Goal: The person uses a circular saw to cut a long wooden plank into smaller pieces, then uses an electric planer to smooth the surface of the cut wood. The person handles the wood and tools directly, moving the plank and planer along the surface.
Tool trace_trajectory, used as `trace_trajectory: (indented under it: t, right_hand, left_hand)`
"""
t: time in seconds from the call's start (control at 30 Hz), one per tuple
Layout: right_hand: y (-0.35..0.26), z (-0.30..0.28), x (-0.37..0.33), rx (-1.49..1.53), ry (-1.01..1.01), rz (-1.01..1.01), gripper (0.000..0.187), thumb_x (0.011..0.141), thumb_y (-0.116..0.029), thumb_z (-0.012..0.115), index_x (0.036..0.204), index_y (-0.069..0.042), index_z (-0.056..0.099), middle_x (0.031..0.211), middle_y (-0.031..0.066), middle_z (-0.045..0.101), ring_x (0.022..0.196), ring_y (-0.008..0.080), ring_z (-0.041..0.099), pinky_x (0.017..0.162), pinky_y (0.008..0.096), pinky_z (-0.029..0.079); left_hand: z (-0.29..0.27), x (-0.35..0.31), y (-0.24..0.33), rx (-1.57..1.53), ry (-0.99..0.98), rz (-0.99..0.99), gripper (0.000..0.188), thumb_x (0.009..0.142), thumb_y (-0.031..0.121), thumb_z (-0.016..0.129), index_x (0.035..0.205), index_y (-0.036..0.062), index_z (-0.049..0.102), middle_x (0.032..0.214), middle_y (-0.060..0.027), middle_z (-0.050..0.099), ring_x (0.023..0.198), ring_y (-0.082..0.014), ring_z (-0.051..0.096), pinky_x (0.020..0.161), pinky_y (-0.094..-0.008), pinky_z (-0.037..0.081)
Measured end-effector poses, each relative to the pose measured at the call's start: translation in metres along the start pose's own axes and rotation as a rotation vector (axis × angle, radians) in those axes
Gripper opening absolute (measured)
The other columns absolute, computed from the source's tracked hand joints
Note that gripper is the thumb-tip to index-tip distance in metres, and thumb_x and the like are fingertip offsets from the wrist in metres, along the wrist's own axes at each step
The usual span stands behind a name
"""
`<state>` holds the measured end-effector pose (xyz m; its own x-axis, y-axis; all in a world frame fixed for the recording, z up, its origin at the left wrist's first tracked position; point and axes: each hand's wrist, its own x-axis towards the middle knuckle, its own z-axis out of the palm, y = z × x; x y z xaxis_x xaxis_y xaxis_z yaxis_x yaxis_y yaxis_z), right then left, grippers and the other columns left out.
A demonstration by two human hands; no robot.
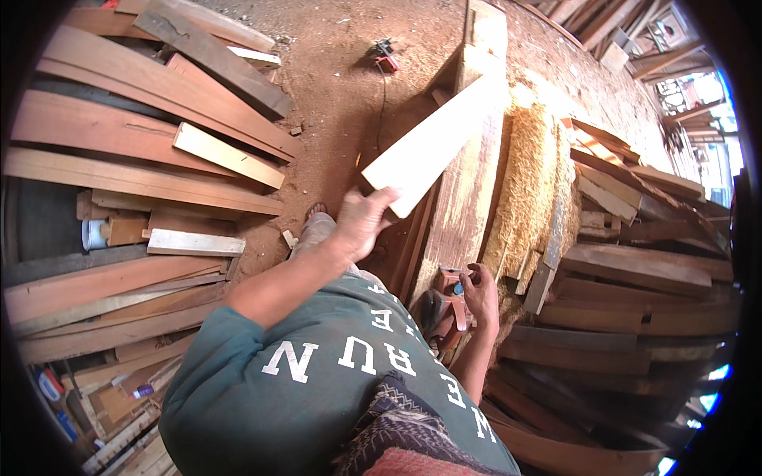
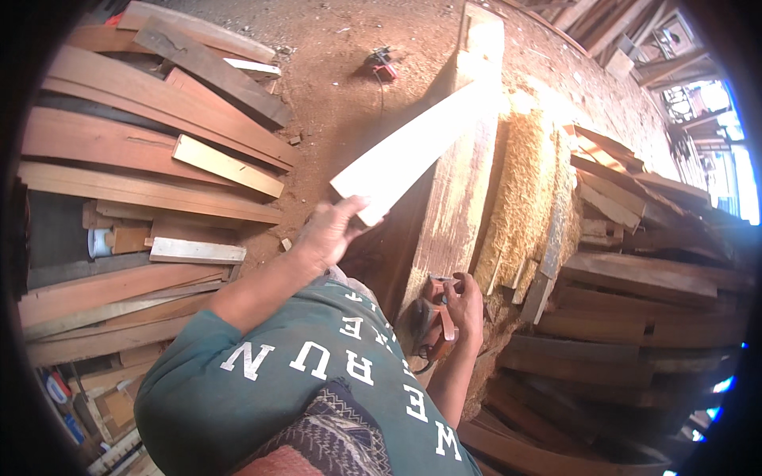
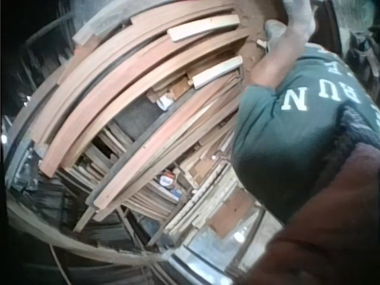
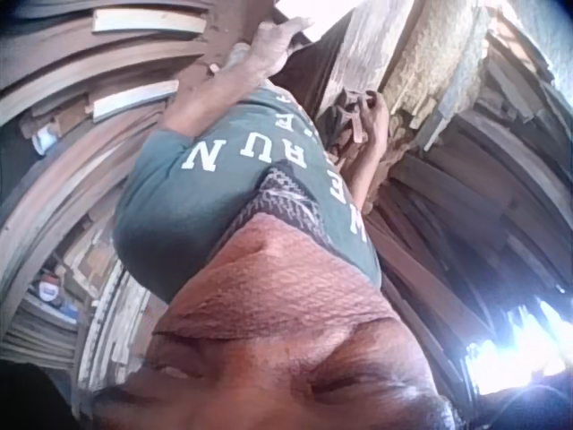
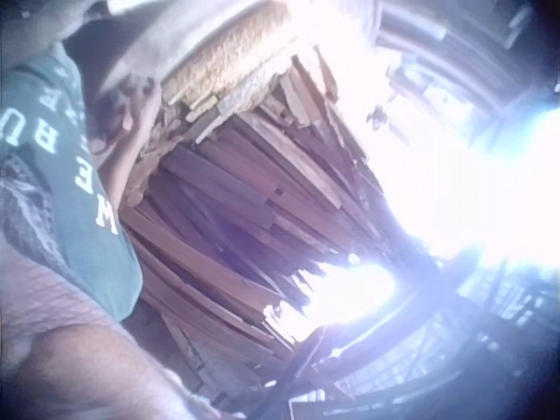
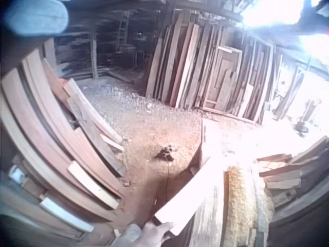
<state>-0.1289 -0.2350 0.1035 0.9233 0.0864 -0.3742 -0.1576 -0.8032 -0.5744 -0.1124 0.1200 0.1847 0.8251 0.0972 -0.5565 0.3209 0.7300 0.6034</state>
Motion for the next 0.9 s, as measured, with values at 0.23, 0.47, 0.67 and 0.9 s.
trace_trajectory:
  t: [0.23, 0.47, 0.67, 0.9]
  right_hand:
    - [-0.053, 0.008, 0.023, -0.024, -0.049, 0.003, 0.038, 0.096, -0.019, 0.077, 0.128, 0.002, 0.070, 0.090, 0.0143, 0.072, 0.083, 0.0241, 0.069, 0.079, 0.0387, 0.057]
    - [-0.114, 0.035, 0.052, -0.064, -0.160, 0.005, 0.040, 0.094, -0.021, 0.077, 0.128, 0.000, 0.071, 0.099, 0.0208, 0.073, 0.096, 0.0352, 0.072, 0.088, 0.0448, 0.057]
    - [-0.170, 0.063, 0.088, -0.080, -0.192, -0.101, 0.036, 0.094, -0.018, 0.076, 0.126, -0.002, 0.070, 0.102, 0.0205, 0.073, 0.100, 0.0367, 0.071, 0.090, 0.0450, 0.056]
    - [-0.217, 0.081, 0.108, -0.167, -0.258, -0.030, 0.036, 0.096, -0.019, 0.075, 0.127, -0.001, 0.069, 0.100, 0.0175, 0.075, 0.094, 0.0288, 0.073, 0.085, 0.0411, 0.058]
  left_hand:
    - [-0.154, -0.036, 0.134, 0.271, 0.218, 0.376, 0.057, 0.098, 0.029, 0.073, 0.137, -0.0077, 0.056, 0.118, -0.0169, 0.070, 0.105, -0.0245, 0.075, 0.080, -0.0378, 0.070]
    - [-0.248, -0.095, 0.276, 0.625, 0.418, 0.508, 0.047, 0.098, 0.034, 0.073, 0.126, -0.0031, 0.067, 0.110, -0.0108, 0.072, 0.100, -0.0202, 0.073, 0.082, -0.0373, 0.065]
    - [-0.293, 0.000, 0.278, 1.166, 0.538, 0.279, 0.035, 0.095, 0.033, 0.073, 0.114, 0.0032, 0.072, 0.102, -0.0088, 0.074, 0.096, -0.0202, 0.068, 0.092, -0.0396, 0.055]
    - [-0.404, 0.087, 0.278, 1.553, 0.576, 0.115, 0.048, 0.094, 0.027, 0.074, 0.132, -0.0011, 0.067, 0.125, -0.0268, 0.074, 0.122, -0.0392, 0.070, 0.105, -0.0459, 0.053]
